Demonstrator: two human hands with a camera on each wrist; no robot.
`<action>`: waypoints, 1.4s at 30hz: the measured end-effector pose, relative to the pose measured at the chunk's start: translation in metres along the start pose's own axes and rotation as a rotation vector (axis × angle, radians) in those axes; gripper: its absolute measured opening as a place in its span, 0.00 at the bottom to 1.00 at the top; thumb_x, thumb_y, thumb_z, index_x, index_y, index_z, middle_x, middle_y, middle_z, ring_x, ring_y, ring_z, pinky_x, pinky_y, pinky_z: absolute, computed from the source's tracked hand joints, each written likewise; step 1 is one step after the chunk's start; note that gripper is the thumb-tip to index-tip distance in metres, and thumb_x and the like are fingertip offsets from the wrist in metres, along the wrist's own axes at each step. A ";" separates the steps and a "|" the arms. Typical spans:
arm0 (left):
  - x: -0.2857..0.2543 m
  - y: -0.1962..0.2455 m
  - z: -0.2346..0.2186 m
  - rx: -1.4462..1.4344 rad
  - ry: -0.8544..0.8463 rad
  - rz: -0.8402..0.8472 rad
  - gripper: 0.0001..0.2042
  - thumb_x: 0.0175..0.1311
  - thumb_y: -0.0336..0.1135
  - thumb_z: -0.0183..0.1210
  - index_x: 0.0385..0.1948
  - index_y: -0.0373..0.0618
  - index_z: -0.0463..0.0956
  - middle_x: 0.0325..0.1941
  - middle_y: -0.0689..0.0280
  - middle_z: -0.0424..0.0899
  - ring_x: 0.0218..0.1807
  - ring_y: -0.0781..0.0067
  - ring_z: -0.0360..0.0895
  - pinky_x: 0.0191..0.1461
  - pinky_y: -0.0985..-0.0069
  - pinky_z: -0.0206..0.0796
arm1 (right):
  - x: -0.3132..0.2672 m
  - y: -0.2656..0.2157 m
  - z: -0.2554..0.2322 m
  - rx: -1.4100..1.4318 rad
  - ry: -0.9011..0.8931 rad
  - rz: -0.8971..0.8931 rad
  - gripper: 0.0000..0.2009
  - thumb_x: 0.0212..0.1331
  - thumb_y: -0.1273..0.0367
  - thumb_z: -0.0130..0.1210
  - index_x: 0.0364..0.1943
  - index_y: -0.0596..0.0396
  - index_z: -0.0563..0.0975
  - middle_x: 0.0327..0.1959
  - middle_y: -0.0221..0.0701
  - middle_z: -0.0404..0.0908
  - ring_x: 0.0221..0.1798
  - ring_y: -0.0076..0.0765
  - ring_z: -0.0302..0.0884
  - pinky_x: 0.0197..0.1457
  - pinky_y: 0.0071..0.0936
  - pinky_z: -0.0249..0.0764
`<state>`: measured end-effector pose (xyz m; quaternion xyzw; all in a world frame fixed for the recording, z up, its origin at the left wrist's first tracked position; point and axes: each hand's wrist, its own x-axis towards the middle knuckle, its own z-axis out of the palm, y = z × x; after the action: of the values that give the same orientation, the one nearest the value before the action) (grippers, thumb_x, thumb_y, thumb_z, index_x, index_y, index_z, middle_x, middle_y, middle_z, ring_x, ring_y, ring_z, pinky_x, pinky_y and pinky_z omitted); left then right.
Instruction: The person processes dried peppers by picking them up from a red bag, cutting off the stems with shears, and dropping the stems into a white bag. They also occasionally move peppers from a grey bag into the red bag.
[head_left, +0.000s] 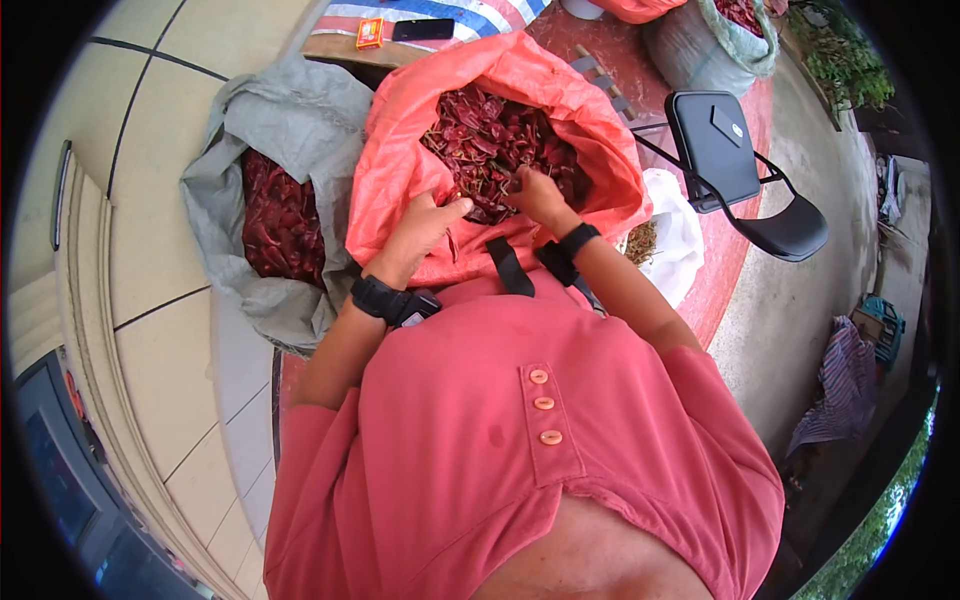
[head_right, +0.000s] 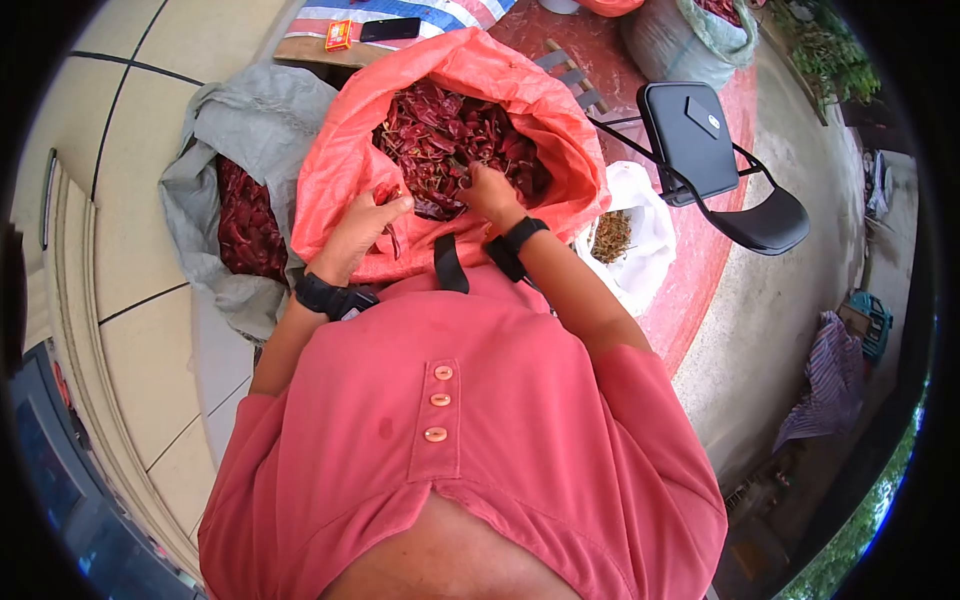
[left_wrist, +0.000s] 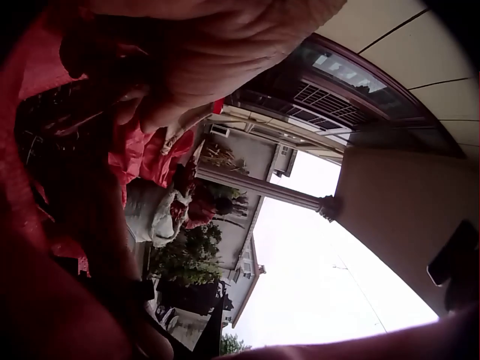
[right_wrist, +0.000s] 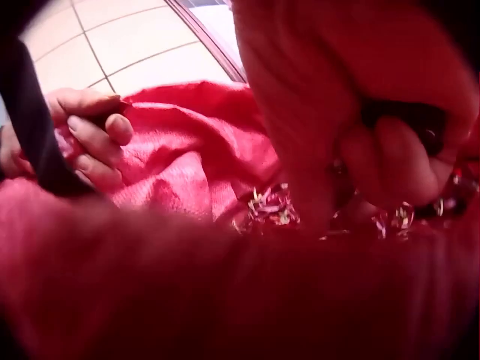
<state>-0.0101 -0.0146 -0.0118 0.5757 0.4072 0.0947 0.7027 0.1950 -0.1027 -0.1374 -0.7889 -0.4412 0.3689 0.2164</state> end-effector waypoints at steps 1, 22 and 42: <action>0.001 -0.007 -0.004 0.034 0.028 -0.046 0.14 0.60 0.43 0.60 0.34 0.39 0.74 0.25 0.72 0.72 0.28 0.82 0.68 0.33 0.80 0.61 | 0.012 0.019 0.025 -0.071 0.005 -0.029 0.16 0.48 0.67 0.59 0.43 0.54 0.75 0.38 0.49 0.80 0.44 0.53 0.79 0.46 0.43 0.73; 0.011 -0.024 -0.009 -0.110 0.161 -0.083 0.10 0.62 0.39 0.60 0.32 0.41 0.77 0.26 0.74 0.76 0.27 0.86 0.69 0.32 0.84 0.61 | -0.030 -0.041 -0.013 1.019 -0.115 0.178 0.07 0.54 0.74 0.61 0.30 0.46 0.73 0.18 0.15 0.66 0.17 0.13 0.56 0.18 0.17 0.52; 0.015 0.009 0.012 -0.274 -0.088 0.214 0.09 0.68 0.36 0.55 0.44 0.44 0.74 0.27 0.75 0.74 0.26 0.88 0.66 0.30 0.88 0.61 | -0.042 -0.116 -0.064 0.873 0.019 -0.437 0.04 0.63 0.72 0.56 0.36 0.58 0.76 0.30 0.28 0.78 0.30 0.22 0.75 0.38 0.21 0.72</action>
<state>0.0109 -0.0114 -0.0102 0.5180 0.2957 0.1981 0.7778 0.1677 -0.0800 -0.0028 -0.5168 -0.3987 0.4581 0.6034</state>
